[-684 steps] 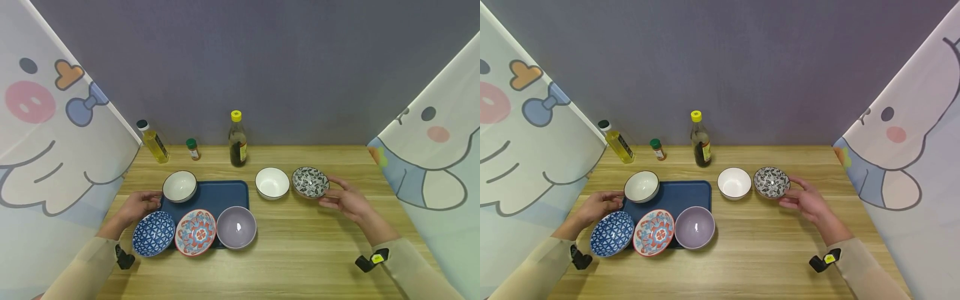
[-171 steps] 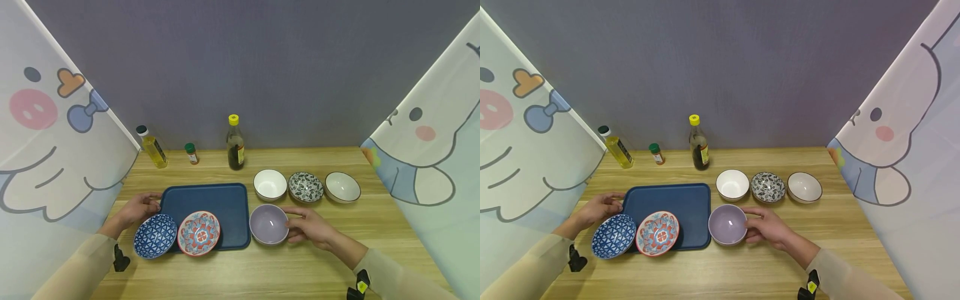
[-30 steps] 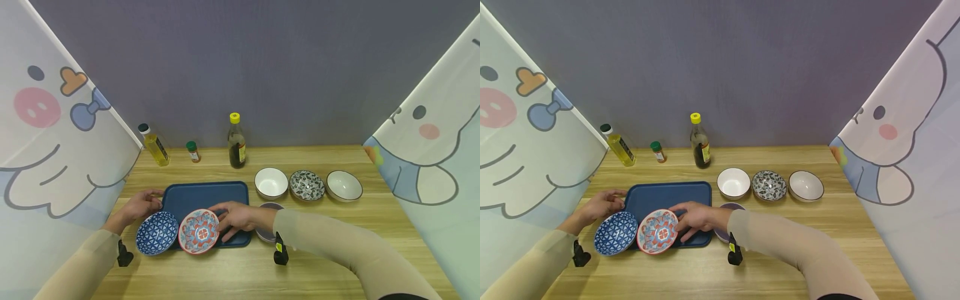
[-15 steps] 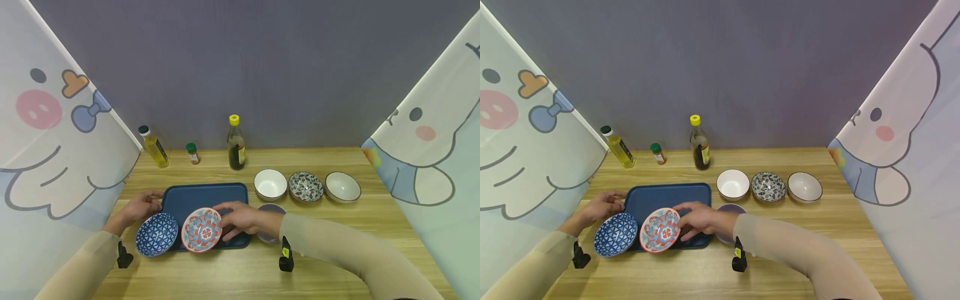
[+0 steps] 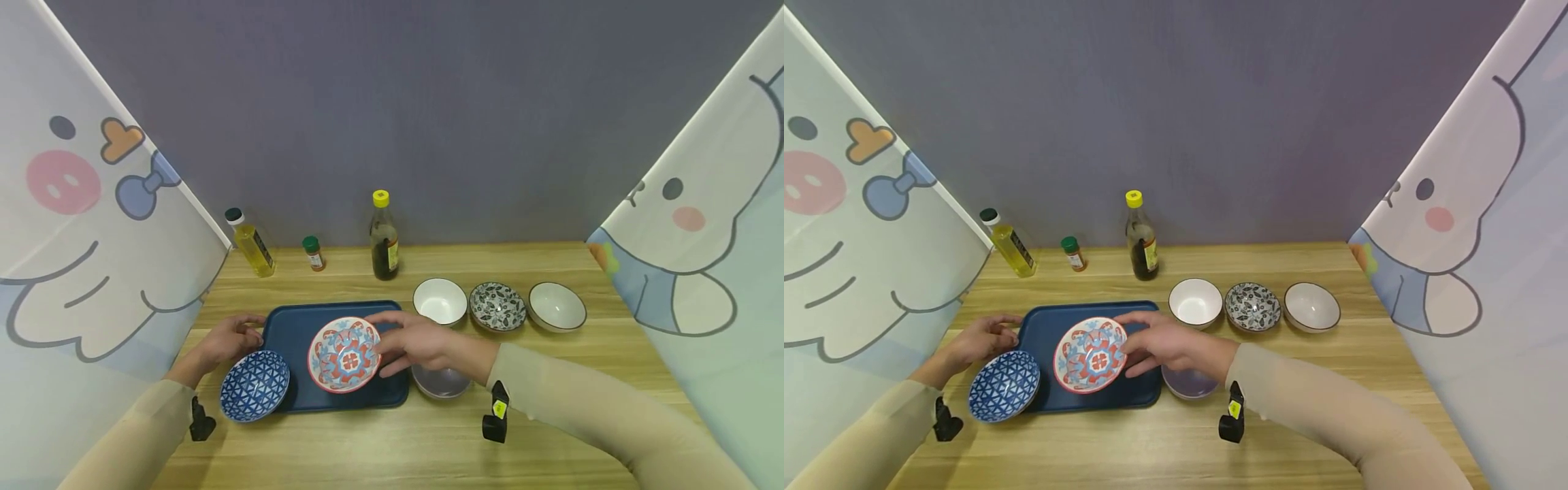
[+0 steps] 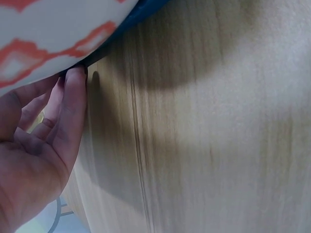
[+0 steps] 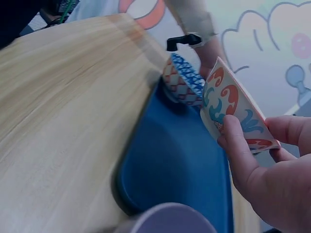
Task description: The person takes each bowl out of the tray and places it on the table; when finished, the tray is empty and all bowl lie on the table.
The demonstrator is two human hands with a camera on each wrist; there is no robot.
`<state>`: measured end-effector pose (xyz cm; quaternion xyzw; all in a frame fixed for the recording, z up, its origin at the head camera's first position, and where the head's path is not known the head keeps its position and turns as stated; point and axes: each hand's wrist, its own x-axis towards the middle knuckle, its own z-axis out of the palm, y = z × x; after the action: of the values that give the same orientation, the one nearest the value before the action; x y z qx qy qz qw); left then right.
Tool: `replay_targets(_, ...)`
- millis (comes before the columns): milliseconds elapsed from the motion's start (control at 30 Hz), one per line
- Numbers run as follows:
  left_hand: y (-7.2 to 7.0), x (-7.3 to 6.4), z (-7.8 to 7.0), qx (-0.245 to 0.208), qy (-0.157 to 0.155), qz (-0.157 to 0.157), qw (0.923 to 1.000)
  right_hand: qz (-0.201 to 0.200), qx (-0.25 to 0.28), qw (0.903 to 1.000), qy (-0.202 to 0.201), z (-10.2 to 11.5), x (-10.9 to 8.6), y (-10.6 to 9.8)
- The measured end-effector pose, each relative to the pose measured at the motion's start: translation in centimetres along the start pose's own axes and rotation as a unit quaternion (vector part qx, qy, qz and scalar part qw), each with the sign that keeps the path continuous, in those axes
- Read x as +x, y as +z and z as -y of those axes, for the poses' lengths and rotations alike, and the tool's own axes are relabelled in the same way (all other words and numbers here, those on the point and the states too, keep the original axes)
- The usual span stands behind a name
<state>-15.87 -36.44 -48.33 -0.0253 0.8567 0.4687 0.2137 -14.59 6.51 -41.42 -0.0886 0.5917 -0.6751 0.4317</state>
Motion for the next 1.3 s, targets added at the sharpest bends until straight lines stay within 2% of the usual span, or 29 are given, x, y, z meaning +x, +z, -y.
replay_targets(300, 0.0, 0.1, 0.1, -0.004, 0.004, -0.001, 1.0, -0.036, 0.006, 0.9992, -0.017, 1.8, -3.9, -2.8)
replay_targets(667, -0.3, 0.1, 0.3, -0.005, 0.004, 0.003, 1.0, -0.082, 0.011, 0.9959, -0.036, 2.5, -9.7, -7.2)
replay_targets(833, -0.3, 0.4, 0.4, -0.012, -0.001, 0.002, 0.9999, -0.094, 0.02, 0.9939, -0.053, 1.8, -12.3, -8.9)
replay_targets(1033, -0.3, 0.4, 0.4, -0.016, 0.008, 0.007, 0.9998, -0.105, 0.016, 0.9923, -0.064, 0.4, -15.1, -10.9)
replay_targets(1300, -0.3, 0.3, 0.3, -0.016, 0.007, 0.008, 0.9998, -0.113, 0.017, 0.9909, -0.072, -2.2, -17.8, -13.0)
